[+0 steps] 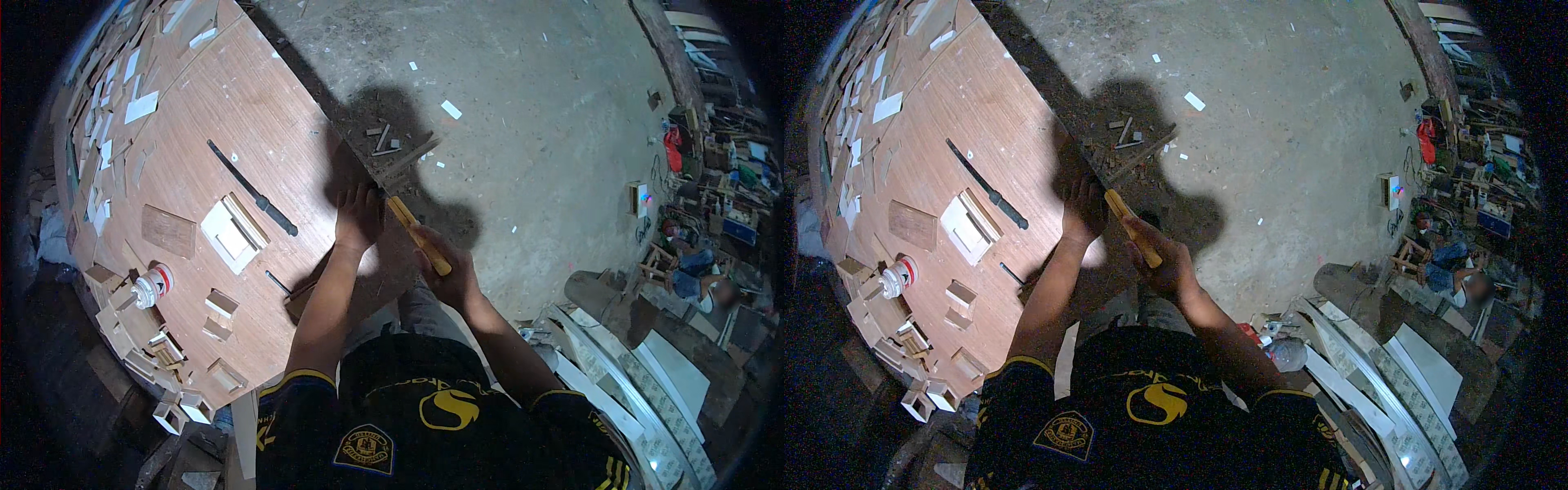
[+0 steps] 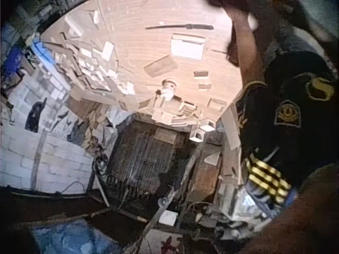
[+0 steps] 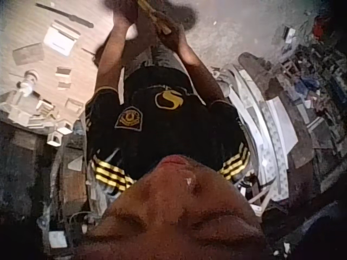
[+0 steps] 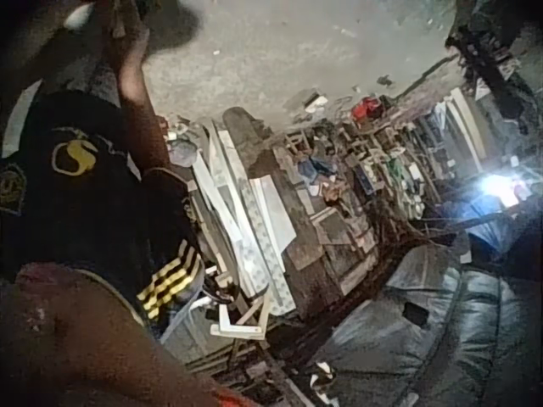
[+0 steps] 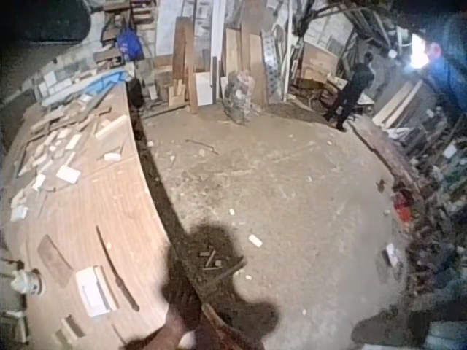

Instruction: Use a hand saw to cut wood pieces and then refine them with a small tool.

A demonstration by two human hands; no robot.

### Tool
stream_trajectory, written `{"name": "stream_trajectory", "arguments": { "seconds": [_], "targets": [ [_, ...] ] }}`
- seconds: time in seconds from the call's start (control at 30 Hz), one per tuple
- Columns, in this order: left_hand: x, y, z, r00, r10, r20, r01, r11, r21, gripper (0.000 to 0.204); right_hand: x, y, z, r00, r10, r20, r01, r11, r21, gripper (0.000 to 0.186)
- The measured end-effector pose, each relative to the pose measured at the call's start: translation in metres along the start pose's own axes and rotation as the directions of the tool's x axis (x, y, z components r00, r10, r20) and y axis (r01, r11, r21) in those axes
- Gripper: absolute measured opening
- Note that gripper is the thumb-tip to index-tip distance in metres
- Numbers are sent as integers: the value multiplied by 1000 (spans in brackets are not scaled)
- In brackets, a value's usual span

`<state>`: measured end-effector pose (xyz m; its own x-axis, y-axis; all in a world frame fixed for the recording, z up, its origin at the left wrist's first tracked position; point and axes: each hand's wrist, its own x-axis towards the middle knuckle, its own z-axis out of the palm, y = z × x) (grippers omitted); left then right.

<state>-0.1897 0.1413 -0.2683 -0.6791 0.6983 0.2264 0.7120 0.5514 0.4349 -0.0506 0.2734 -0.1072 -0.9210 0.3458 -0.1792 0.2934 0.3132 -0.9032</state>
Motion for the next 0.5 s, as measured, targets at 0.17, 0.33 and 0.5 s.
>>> {"name": "stream_trajectory", "arguments": {
  "seconds": [0.17,0.33,0.5],
  "targets": [
    [5,6,-4,1000,-12,-2,12,1000,15,23,4,-9,0,1000,18,-20,-18,1000,-14,37],
    [-5,-6,7,998,-9,59,5,998,67,22,6,-13,5,998,44,-43,-43,999,18,34],
    [4,7,0,998,-38,46,34,995,93,23,4,-10,2,997,57,-58,-56,998,26,34]
  ]
}}
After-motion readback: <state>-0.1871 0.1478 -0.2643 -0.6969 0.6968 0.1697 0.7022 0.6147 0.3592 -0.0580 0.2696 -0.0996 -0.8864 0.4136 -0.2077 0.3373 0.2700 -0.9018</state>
